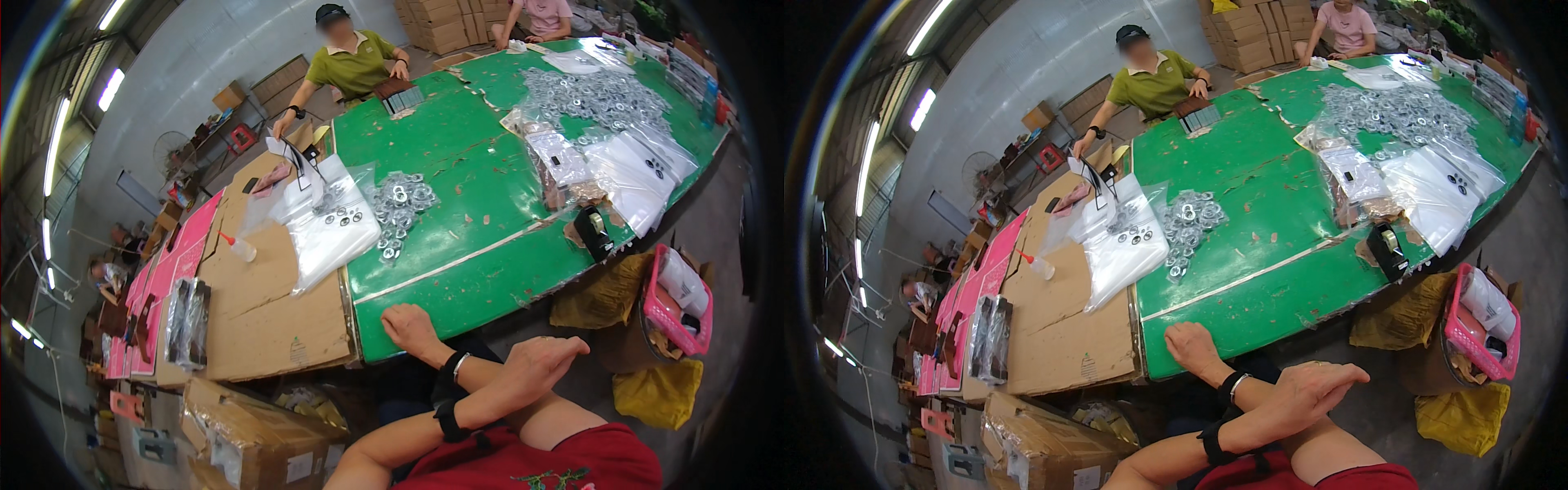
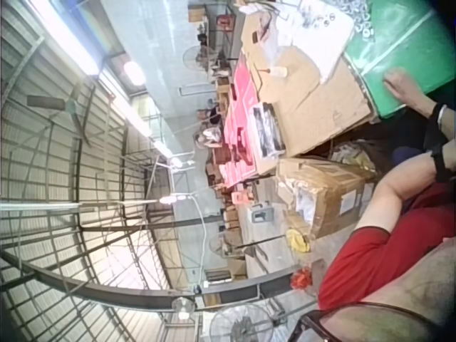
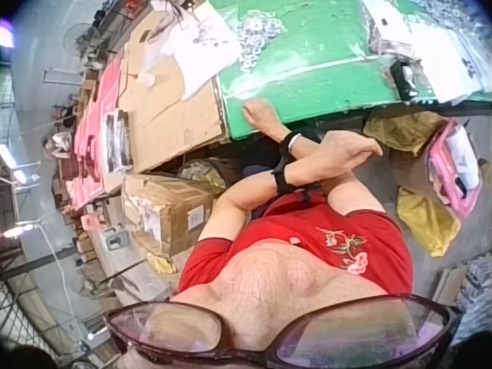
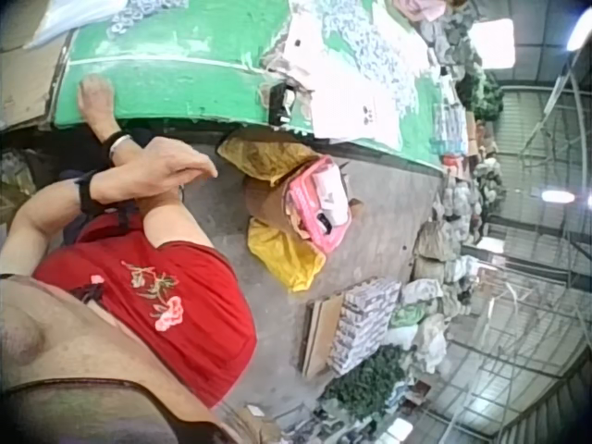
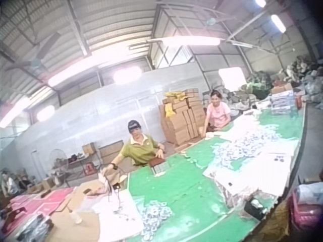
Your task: The recorder is walking around a factory environment, observing other workers and briefly adjusting glasses.
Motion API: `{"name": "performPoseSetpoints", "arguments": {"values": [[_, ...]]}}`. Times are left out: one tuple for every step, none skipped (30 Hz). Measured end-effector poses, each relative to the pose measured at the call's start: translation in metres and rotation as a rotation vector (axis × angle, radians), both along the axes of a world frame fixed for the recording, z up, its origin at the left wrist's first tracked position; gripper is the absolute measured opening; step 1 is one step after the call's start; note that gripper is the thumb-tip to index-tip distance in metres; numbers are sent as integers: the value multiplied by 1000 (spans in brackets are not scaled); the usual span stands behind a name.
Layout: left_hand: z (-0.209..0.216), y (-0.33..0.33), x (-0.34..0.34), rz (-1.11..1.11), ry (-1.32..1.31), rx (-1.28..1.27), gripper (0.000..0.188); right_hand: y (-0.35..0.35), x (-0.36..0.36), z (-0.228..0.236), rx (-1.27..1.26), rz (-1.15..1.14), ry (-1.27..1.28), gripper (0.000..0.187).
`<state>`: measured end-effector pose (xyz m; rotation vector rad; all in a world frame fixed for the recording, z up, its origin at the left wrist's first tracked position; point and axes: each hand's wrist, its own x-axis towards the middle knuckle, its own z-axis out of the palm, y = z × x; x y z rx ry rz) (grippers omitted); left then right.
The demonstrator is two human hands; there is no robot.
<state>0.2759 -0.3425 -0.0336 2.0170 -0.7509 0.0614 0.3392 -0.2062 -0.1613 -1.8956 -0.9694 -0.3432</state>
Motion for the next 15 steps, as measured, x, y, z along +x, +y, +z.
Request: {"name": "performPoseSetpoints", "arguments": {"values": [[-4,1,0,-5,18,45,38,0,0,1,0,0,0,10],[1,1,0,-7,20,44,38,0,-1,1,12,0,-2,10],[5,1,1,-29,9,111,49,0,-1,0,24,1,-4,10],[10,0,1,-52,-2,177,61,0,0,0,24,0,-2,10],[11,-1,1,-53,0,175,61,0,1,-1,14,-7,-4,10],[12,-3,1,-72,-52,117,67,-1,2,-2,3,-15,-6,10],[12,-5,0,-92,-105,59,76,-3,2,-4,0,-18,-4,10],[14,-5,1,-88,-106,61,76,-2,1,-3,6,-11,0,10],[15,-4,1,-207,-32,-19,77,-2,1,-1,12,-6,4,10],[17,-4,1,-327,43,-100,80,-1,1,-1,13,-3,3,10],[21,-8,-4,-358,69,-197,75,-2,1,0,22,-3,1,10],[21,-11,-8,-356,68,-196,75,-2,1,0,31,-2,-1,10],[20,-11,-13,-493,189,-142,71,1,-1,2,32,10,-4,10],[20,-12,-17,-626,312,-88,67,5,-3,3,34,18,-9,10],[34,-15,-21,-700,367,-101,59,2,-1,1,30,3,-9,10]]}}
